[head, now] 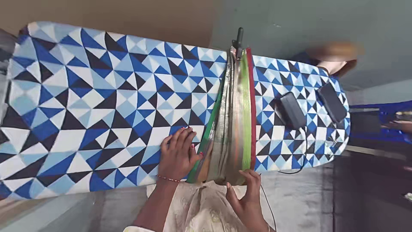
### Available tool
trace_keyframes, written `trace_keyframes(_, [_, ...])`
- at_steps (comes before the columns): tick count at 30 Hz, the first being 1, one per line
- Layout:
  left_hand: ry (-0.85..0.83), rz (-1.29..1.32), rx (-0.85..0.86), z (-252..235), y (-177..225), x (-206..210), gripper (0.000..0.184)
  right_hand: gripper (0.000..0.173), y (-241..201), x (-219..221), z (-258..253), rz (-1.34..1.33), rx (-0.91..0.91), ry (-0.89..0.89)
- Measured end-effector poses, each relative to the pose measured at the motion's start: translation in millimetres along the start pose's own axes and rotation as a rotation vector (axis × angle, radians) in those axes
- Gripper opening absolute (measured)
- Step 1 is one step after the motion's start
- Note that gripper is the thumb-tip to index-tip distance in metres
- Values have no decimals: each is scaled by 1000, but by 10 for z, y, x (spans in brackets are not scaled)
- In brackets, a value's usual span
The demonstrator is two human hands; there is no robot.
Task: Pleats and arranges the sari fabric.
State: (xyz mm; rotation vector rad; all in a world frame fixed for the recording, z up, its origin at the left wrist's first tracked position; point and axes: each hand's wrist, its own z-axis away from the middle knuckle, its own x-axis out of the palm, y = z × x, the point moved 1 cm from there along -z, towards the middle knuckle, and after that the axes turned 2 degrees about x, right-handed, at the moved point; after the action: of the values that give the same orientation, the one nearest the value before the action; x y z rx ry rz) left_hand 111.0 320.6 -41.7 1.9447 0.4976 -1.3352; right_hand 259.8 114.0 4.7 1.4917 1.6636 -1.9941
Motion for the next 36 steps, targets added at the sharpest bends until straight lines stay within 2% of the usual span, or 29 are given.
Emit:
trace_keyframes(3, [-25, 46, -13, 19, 1, -12, 52, 50, 75, 116, 12, 42, 25, -36])
trace_keyframes(5, [-7, 180, -42, 42, -27, -49, 57, 51, 138, 147, 5, 61, 2, -48])
trace_keyframes(7, [148, 569, -126, 166, -38, -115, 49, 49, 178, 99, -16, 44, -42, -66])
trace_keyframes(10, [412, 1554, -343, 613, 138, -304, 36, 42, 204, -99, -16, -14, -101, -126])
trace_keyframes(11, [429, 1759, -401, 809, 224, -335, 35, 36, 193, -164, 1, -25, -118, -144])
trace_keyframes(12, [375, 1846, -448, 1045, 282, -314, 37, 28, 165, -220, 17, -33, -135, -172])
trace_keyframes(13, [259, 1826, -501, 1296, 315, -246, 38, 21, 124, -265, 25, -35, -163, -204])
trace_keyframes(14, [116, 1699, -607, 1510, 345, -167, 36, 16, 76, -299, 22, -28, -202, -243])
trace_keyframes(15, [-40, 1466, -720, 1682, 370, -74, 30, 13, 29, -325, 1, -14, -250, -280])
trace_keyframes(16, [-187, 1179, -764, 1795, 383, 30, 21, 11, -12, -351, -36, 2, -299, -304])
trace_keyframes(17, [-284, 959, -744, 1850, 379, 134, 38, 10, -43, -377, -88, 24, -338, -316])
trace_keyframes(18, [-284, 810, -706, 1877, 374, 256, 63, 9, -63, -409, -153, 56, -353, -315])
trace_keyframes(19, [-241, 711, -665, 1884, 366, 373, 81, 11, -69, -454, -216, 96, -351, -301])
trace_keyframes(20, [-187, 661, -628, 1867, 351, 477, 90, 12, -62, -501, -285, 136, -340, -280])
trace_keyframes(22, [-135, 630, -536, 1767, 316, 650, 88, 16, -15, -575, -402, 197, -304, -230])
trace_keyframes(26, [-284, 658, -383, 1545, 288, 960, 63, 21, 43, -591, -362, 195, -185, -221])
trace_keyframes(27, [-356, 709, -361, 1483, 300, 1010, 60, 23, 37, -563, -310, 177, -152, -242])
trace_keyframes(29, [-673, 907, -346, 1351, 320, 1060, 55, 30, 31, -479, -189, 137, -92, -269])
trace_keyframes(30, [-843, 1015, -313, 1294, 335, 1092, 53, 35, 34, -428, -132, 125, -63, -271])
trace_keyframes(32, [-1048, 1128, -189, 1244, 432, 1135, 45, 47, 57, -347, -41, 116, -3, -253])
trace_keyframes(35, [-1128, 1094, -125, 1222, 623, 1008, 47, 60, 98, -311, 34, 151, 50, -189])
trace_keyframes(36, [-1086, 1148, -129, 1234, 704, 960, 48, 63, 98, -324, 52, 170, 69, -168])
